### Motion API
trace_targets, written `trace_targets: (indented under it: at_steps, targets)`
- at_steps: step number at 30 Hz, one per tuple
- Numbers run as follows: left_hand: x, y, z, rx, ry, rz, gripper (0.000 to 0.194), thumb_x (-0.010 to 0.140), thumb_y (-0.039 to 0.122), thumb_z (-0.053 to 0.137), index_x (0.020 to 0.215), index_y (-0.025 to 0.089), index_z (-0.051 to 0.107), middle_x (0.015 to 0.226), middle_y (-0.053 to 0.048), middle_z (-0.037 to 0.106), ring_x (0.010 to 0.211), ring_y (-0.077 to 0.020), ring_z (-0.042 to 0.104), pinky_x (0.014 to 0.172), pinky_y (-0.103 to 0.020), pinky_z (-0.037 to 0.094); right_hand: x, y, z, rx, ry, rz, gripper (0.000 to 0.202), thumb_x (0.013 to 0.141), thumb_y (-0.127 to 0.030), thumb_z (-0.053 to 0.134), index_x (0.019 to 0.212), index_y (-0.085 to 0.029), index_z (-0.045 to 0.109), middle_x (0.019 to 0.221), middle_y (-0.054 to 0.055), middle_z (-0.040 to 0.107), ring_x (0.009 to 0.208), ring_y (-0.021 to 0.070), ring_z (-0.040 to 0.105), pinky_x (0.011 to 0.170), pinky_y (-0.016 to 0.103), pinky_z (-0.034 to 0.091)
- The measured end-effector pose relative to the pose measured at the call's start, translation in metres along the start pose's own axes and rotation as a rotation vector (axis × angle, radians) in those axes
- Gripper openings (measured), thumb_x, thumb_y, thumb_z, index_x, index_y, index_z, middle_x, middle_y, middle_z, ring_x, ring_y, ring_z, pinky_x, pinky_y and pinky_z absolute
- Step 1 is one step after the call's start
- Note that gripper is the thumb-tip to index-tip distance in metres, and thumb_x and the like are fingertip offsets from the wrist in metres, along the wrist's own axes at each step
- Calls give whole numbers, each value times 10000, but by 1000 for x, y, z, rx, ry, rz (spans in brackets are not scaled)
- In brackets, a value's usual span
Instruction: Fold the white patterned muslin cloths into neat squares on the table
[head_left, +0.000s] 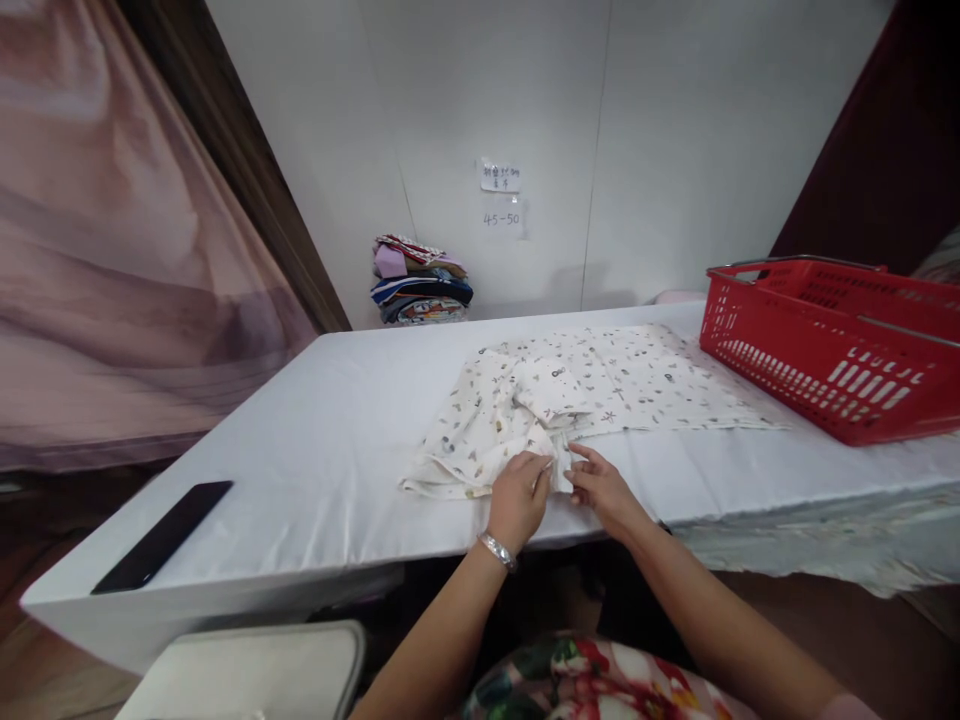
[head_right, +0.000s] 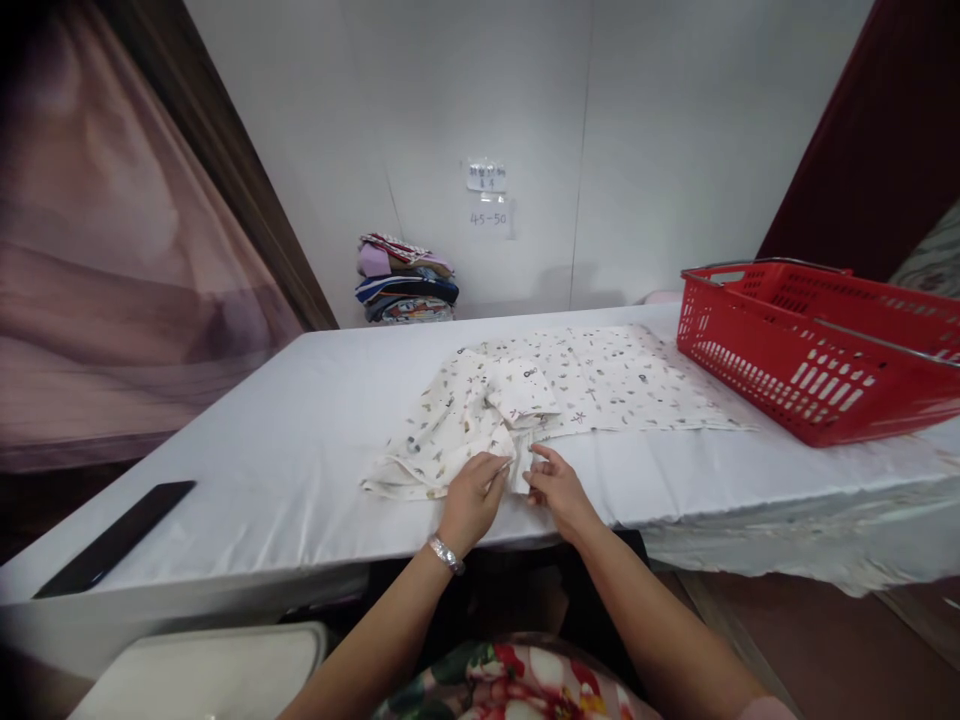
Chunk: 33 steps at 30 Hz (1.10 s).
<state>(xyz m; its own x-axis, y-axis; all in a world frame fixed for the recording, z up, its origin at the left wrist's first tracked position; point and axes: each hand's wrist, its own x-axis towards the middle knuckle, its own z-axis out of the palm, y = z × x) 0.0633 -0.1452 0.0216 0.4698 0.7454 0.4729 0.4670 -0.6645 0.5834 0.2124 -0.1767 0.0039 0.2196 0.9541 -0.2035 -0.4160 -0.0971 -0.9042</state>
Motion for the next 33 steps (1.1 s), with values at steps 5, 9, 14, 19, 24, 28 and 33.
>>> trace_targets:
  at_steps: [5, 9, 14, 19, 24, 28, 33]
  targets:
    - [-6, 2, 3, 38, -59, 58, 288, 869, 171, 416, 1101, 216, 581, 950, -44, 603, 899, -157, 529, 785, -298, 455, -11, -10, 5, 94, -20, 18, 527, 563, -196, 726, 1059, -211, 549, 676, -61, 500, 549, 68, 468, 507, 215, 411]
    - [-8, 3, 4, 85, -96, 88, 329, 865, 143, 401, 1147, 216, 555, 987, -52, 593, 924, -167, 520, 799, -309, 453, -14, -15, 6, 140, -53, 62, 516, 565, -180, 715, 1054, -207, 555, 638, -72, 472, 544, 64, 455, 523, 214, 409]
    - [-11, 4, 2, 117, -123, 114, 374, 855, 119, 396, 1187, 228, 529, 1036, -61, 582, 948, -179, 506, 815, -329, 439, -14, -16, 6, 81, -50, 74, 511, 575, -175, 683, 1068, -208, 548, 641, -65, 478, 543, 73, 460, 542, 228, 430]
    - [-15, 3, 0, 116, -127, 159, 385, 852, 108, 402, 1186, 253, 528, 1049, -54, 581, 950, -174, 504, 814, -320, 432, -14, -17, 3, 69, -83, 101, 487, 592, -164, 676, 1063, -195, 555, 640, -57, 495, 545, 73, 472, 520, 214, 417]
    - [-17, 2, -3, 117, -151, 183, 410, 831, 84, 407, 1183, 261, 521, 1062, -49, 577, 962, -176, 504, 817, -323, 422, -16, -19, 1, 73, -90, 115, 446, 602, -152, 669, 1034, -183, 564, 658, -45, 528, 571, 82, 503, 553, 227, 450]
    - [-19, 6, -2, 157, -153, 164, 416, 779, 130, 499, 1183, 227, 500, 1084, -65, 562, 989, -202, 495, 832, -352, 415, -18, -20, 2, 52, -81, 110, 461, 610, -149, 653, 1058, -188, 552, 698, -28, 569, 598, 96, 536, 591, 250, 477]
    - [-18, 6, 8, 256, -96, 81, 276, 767, 117, 489, 1023, 203, 550, 940, -59, 593, 895, -205, 517, 765, -348, 419, -21, -20, 4, 6, -109, 115, 474, 624, -181, 644, 1084, -189, 533, 726, -8, 598, 641, 122, 582, 532, 220, 442]
